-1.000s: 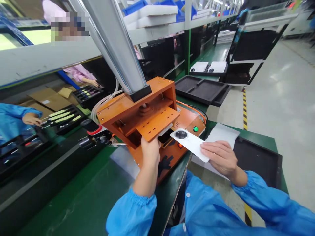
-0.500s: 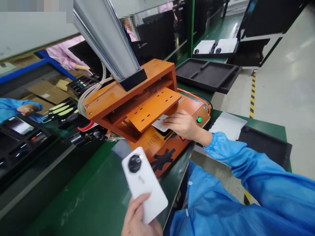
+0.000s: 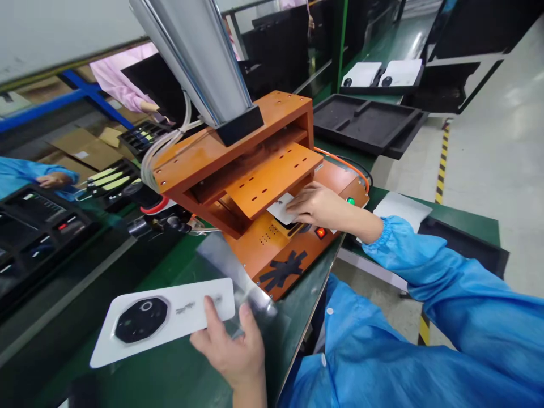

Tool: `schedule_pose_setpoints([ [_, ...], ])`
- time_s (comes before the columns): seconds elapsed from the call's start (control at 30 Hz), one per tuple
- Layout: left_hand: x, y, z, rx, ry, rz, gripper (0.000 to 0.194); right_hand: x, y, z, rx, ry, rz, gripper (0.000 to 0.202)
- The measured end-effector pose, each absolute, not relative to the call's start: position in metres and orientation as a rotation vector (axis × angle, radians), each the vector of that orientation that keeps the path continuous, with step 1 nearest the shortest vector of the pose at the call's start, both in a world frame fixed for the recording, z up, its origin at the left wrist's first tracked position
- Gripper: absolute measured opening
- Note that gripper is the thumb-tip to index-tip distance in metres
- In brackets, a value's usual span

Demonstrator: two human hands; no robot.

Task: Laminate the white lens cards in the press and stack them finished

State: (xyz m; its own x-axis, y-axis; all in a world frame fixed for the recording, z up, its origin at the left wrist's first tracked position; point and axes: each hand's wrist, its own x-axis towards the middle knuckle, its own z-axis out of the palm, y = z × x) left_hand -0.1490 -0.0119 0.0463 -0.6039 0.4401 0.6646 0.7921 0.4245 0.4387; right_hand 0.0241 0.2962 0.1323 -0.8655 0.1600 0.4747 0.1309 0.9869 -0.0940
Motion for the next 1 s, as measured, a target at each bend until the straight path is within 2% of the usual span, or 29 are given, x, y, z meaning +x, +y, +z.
schedule_pose_setpoints([
  [0.17, -0.132, 0.021, 0.049, -1.099, -2.275, -0.891, 0.108, 0.042, 0.270, 0.118, -0.258, -2.573, 0.094, 0.060],
  [0.27, -0.123, 0.035, 0.052, -1.067, -2.366, -0.859, 0.117, 0.068, 0.244, 0.085, -0.447, -2.288, 0.095, 0.047],
  [0.33, -0.120, 0.040, 0.052, -1.041, -2.424, -0.869, 0.119, 0.090, 0.240, 0.060, -0.740, -1.944, 0.129, 0.027],
  [0.4, -0.119, 0.043, 0.052, -1.026, -2.464, -0.883, 0.120, 0.110, 0.250, 0.041, -1.017, -1.629, 0.183, 0.019],
  [0.57, -0.118, 0.047, 0.056, -0.983, -2.540, -0.912, 0.119, 0.136, 0.291, 0.027, -1.284, -1.506, 0.426, 0.041],
  [1.0, -0.114, 0.049, 0.063, -0.998, -2.622, -0.903, 0.123, 0.143, 0.298, 0.024, -1.278, -1.618, 0.515, 0.037],
])
